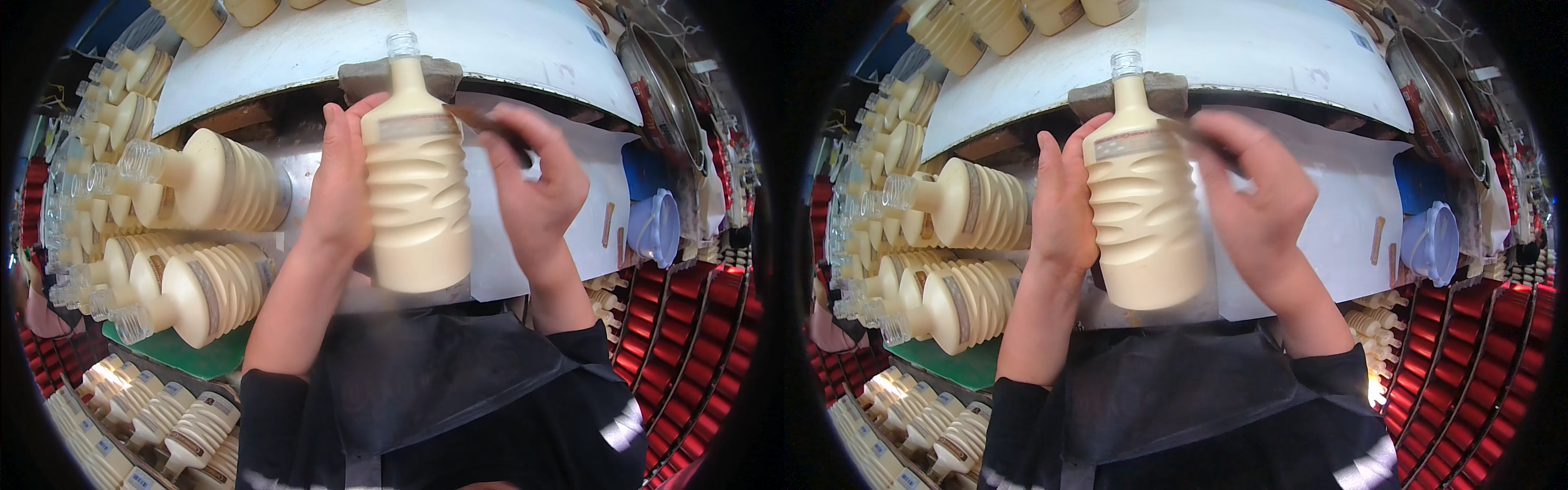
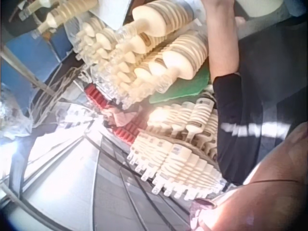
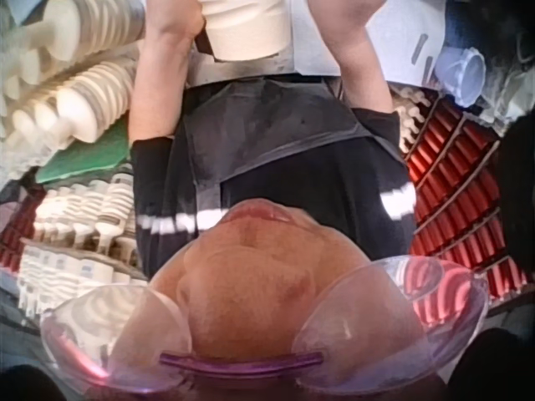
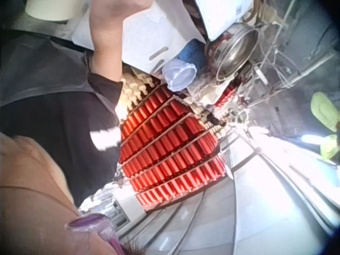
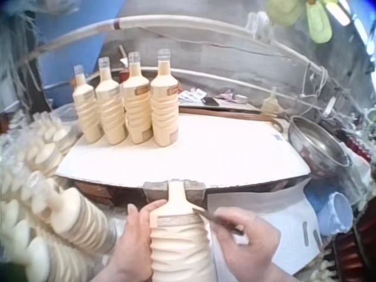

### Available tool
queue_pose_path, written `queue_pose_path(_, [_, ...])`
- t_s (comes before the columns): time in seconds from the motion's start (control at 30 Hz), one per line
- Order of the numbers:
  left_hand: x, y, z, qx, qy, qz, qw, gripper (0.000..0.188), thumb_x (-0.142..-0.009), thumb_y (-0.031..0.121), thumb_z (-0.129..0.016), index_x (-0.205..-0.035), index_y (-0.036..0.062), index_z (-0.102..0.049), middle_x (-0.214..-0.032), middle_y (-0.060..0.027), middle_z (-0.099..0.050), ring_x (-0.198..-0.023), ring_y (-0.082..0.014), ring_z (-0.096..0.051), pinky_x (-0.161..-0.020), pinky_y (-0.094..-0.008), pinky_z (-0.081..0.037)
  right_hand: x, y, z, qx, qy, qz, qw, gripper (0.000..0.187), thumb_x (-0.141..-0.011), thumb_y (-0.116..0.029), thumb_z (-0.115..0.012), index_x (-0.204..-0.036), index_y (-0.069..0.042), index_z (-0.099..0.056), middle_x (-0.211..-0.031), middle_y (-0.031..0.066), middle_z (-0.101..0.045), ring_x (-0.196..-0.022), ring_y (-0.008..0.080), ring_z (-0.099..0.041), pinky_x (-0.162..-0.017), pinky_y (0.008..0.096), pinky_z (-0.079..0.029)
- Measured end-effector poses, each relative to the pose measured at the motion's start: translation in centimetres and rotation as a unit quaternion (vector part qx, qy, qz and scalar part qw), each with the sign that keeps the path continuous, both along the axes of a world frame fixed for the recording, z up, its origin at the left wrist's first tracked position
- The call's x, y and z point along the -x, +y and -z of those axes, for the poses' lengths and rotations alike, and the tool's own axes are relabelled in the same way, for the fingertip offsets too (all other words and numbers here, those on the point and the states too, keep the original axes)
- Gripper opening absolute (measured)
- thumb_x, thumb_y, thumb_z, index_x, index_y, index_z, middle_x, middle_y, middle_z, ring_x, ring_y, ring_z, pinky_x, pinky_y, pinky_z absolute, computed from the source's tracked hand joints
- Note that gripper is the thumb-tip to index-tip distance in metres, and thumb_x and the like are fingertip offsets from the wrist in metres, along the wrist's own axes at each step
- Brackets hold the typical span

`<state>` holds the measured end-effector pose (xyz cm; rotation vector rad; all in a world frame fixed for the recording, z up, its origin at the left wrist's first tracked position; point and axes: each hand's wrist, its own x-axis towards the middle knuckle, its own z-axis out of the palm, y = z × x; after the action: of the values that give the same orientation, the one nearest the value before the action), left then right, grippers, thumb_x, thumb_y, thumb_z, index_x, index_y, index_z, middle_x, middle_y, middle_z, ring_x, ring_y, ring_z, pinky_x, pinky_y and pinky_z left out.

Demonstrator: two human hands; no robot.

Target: The person repeatedly picks up cream-colored plastic bottles from a tray, applies a rectangular label to the side of each bottle, smooths it down, and places the labeled bottle on a nearby surface. The process is repeated for multiple bottles in a continuous loop.

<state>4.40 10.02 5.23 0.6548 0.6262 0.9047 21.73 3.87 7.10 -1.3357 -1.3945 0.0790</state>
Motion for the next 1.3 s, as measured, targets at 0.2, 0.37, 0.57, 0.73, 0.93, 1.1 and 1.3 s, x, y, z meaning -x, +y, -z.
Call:
queue_pose_path(0.2, [0.1,-0.3,-0.4,-0.005,0.031,0.002,1.0,0.081,-0.106,0.068,-0.017,-0.15,0.0037,-0.04,-0.141,-0.0144,-0.057,-0.127,-0.0254,-0.056,-0.111,-0.0394,-0.042,1.6,0.5,-1.5,-0.132,-0.301,-0.087,0.94,0.03,-0.069,-0.01,-0.072,-0.099,-0.004,-0.074,-0.097,0.0071,-0.074,-0.082,0.0236,-0.071,-0.07,0.033,-0.054])
queue_pose_path(0.37, [0.5,-0.2,-0.1,0.006,-0.006,0.017,1.0,0.082,-0.106,0.069,-0.018,-0.152,0.004,-0.038,-0.143,-0.015,-0.056,-0.131,-0.0251,-0.054,-0.113,-0.0406,-0.041,4.6,0.3,-3.2,-0.034,-0.382,-0.107,0.917,0.026,-0.074,-0.01,-0.068,-0.098,-0.006,-0.074,-0.093,0.0067,-0.073,-0.087,0.0231,-0.071,-0.077,0.0366,-0.053])
queue_pose_path(0.57, [0.5,-0.3,0.0,0.019,-0.052,0.005,0.998,0.073,-0.108,0.063,-0.031,-0.149,0.0043,-0.039,-0.135,-0.0127,-0.057,-0.123,-0.0202,-0.056,-0.105,-0.036,-0.046,4.0,2.1,-4.1,0.045,-0.135,-0.062,0.988,0.021,-0.086,-0.005,-0.068,-0.106,-0.002,-0.066,-0.092,0.0113,-0.07,-0.08,0.0282,-0.069,-0.078,0.0396,-0.054])
queue_pose_path(0.73, [-0.1,0.0,0.5,-0.093,0.154,-0.001,0.984,0.049,-0.109,0.037,-0.053,-0.144,0.0039,-0.046,-0.126,-0.0085,-0.062,-0.111,-0.0143,-0.06,-0.098,-0.0309,-0.049,3.0,4.5,-2.0,0.128,0.001,-0.058,0.99,0.036,-0.094,-0.008,-0.057,-0.128,0.0,-0.047,-0.12,0.0253,-0.061,-0.112,0.0431,-0.061,-0.099,0.0468,-0.047])
queue_pose_path(0.93, [0.1,0.5,1.4,-0.098,0.145,-0.01,0.985,0.044,-0.112,0.035,-0.045,-0.14,0.0017,-0.05,-0.124,-0.0105,-0.064,-0.112,-0.0154,-0.062,-0.1,-0.0314,-0.05,-0.1,3.6,2.7,0.114,0.052,0.012,0.992,0.036,-0.099,-0.011,-0.055,-0.132,0.002,-0.046,-0.129,0.0207,-0.054,-0.121,0.0327,-0.055,-0.106,0.0408,-0.042])
queue_pose_path(1.1, [0.0,0.5,1.7,-0.122,0.159,-0.027,0.979,0.046,-0.113,0.037,-0.04,-0.14,0.0009,-0.049,-0.127,-0.0118,-0.063,-0.114,-0.0173,-0.061,-0.1,-0.0343,-0.051,-0.6,3.6,5.3,0.093,0.107,0.016,0.99,0.035,-0.102,-0.011,-0.056,-0.134,0.001,-0.046,-0.13,0.0121,-0.052,-0.12,0.0209,-0.051,-0.108,0.0336,-0.041])
queue_pose_path(1.3, [-0.1,0.3,1.4,-0.073,0.126,-0.04,0.988,0.044,-0.113,0.033,-0.037,-0.145,0.0035,-0.046,-0.131,-0.012,-0.061,-0.117,-0.0192,-0.061,-0.102,-0.0356,-0.051,-0.8,2.6,2.9,0.114,0.142,-0.029,0.983,0.036,-0.099,-0.011,-0.056,-0.132,0.002,-0.049,-0.13,0.0153,-0.056,-0.124,0.0266,-0.053,-0.109,0.0371,-0.04])
